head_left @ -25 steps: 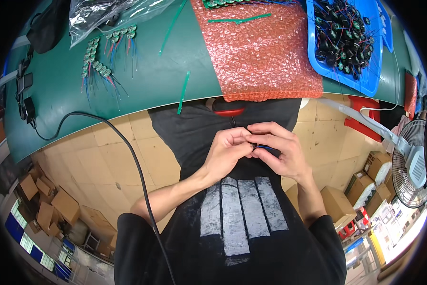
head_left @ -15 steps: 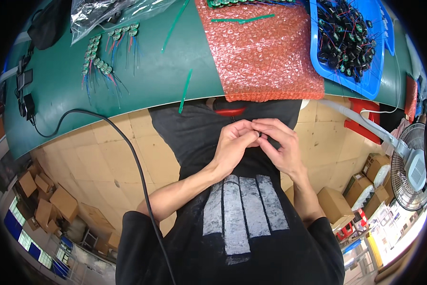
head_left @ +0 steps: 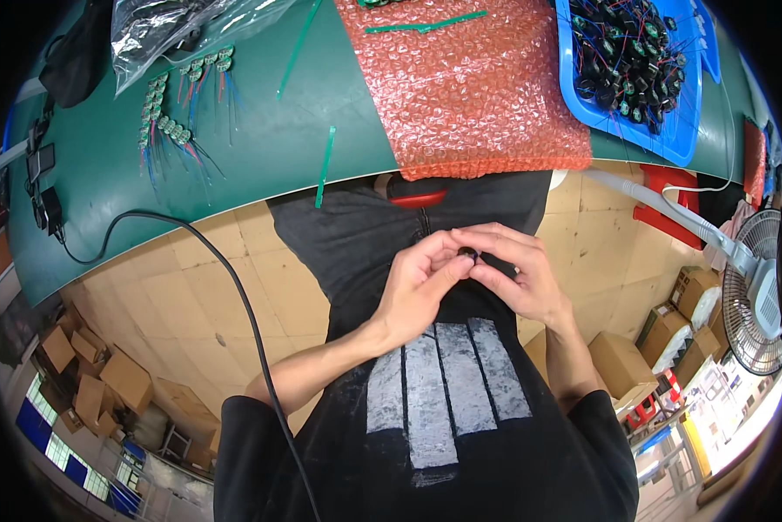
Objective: The person is manually assembling small electronic components, specifically connecting wired parts into plastic housings.
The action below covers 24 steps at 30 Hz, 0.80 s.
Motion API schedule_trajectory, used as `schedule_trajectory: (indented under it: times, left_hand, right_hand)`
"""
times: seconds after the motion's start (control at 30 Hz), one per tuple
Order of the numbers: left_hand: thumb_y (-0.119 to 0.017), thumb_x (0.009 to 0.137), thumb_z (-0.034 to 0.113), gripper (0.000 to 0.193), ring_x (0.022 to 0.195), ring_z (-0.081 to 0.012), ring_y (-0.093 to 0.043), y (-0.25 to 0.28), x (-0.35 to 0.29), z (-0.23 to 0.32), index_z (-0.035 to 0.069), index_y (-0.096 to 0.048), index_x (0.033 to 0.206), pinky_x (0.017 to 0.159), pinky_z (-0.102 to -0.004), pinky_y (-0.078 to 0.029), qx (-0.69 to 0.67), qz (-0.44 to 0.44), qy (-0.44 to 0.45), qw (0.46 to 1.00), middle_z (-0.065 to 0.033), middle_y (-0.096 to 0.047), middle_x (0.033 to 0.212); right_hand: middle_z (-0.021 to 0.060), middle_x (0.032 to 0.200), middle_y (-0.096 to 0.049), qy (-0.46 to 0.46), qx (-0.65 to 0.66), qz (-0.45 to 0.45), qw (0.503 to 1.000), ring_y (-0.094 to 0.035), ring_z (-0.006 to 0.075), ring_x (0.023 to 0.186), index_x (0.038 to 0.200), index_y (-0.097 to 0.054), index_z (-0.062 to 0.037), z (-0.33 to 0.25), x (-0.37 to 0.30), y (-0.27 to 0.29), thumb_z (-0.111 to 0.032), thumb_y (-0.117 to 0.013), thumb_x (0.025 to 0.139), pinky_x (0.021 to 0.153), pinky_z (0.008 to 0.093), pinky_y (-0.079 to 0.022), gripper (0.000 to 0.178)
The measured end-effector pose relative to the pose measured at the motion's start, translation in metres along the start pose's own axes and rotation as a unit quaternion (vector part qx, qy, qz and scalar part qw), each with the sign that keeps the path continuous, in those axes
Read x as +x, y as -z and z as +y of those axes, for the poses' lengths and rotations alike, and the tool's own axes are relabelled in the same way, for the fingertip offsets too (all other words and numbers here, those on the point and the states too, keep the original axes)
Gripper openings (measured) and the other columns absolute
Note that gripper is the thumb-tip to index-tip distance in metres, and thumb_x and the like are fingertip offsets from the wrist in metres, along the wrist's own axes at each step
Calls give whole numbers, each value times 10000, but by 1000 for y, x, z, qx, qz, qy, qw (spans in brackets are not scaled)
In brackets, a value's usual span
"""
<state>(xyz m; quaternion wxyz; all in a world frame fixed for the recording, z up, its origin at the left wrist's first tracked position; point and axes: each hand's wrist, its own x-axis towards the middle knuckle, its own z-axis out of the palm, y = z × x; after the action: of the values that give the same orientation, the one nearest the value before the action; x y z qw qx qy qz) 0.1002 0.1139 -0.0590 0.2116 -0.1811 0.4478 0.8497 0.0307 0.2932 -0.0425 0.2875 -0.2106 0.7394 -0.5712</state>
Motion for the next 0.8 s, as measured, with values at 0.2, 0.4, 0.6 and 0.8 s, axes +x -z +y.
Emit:
schedule_trajectory:
  times: [0.2,0.4,0.6,0.8]
  left_hand:
    - [-510,1049,70,166,934,-85,-617,-6,8,-6,-26,-603,1147,845,-255,-508,11,37,-39,999,-38,-658,993]
    - [-543,1039,80,185,967,-87,-646,5,10,-1,-13,-624,1175,865,-252,-529,-101,-8,67,993,-38,-680,1041]
    - [-552,987,22,188,937,-96,-669,13,12,1,-8,-640,1151,851,-261,-545,-62,-16,61,996,-46,-702,1024]
    - [-525,955,-7,191,901,-105,-685,10,12,0,1,-641,1107,852,-278,-564,-67,4,58,996,-41,-709,984]
  right_hand:
    - [183,1204,-683,29,-22,45,998,-684,328,1066,1240,-666,19,6,2,-13,-10,-651,904,925,380,-538,337]
    - [182,1192,-691,3,-24,23,999,-683,330,1076,1227,-672,19,11,-4,-4,5,-646,896,919,375,-542,332]
    - [178,1197,-691,11,-26,8,1000,-685,327,1067,1237,-673,10,9,1,-3,11,-647,893,916,377,-548,344]
    - [169,1191,-692,28,-35,5,999,-688,319,1058,1247,-675,-5,8,3,-6,8,-649,893,908,370,-551,355]
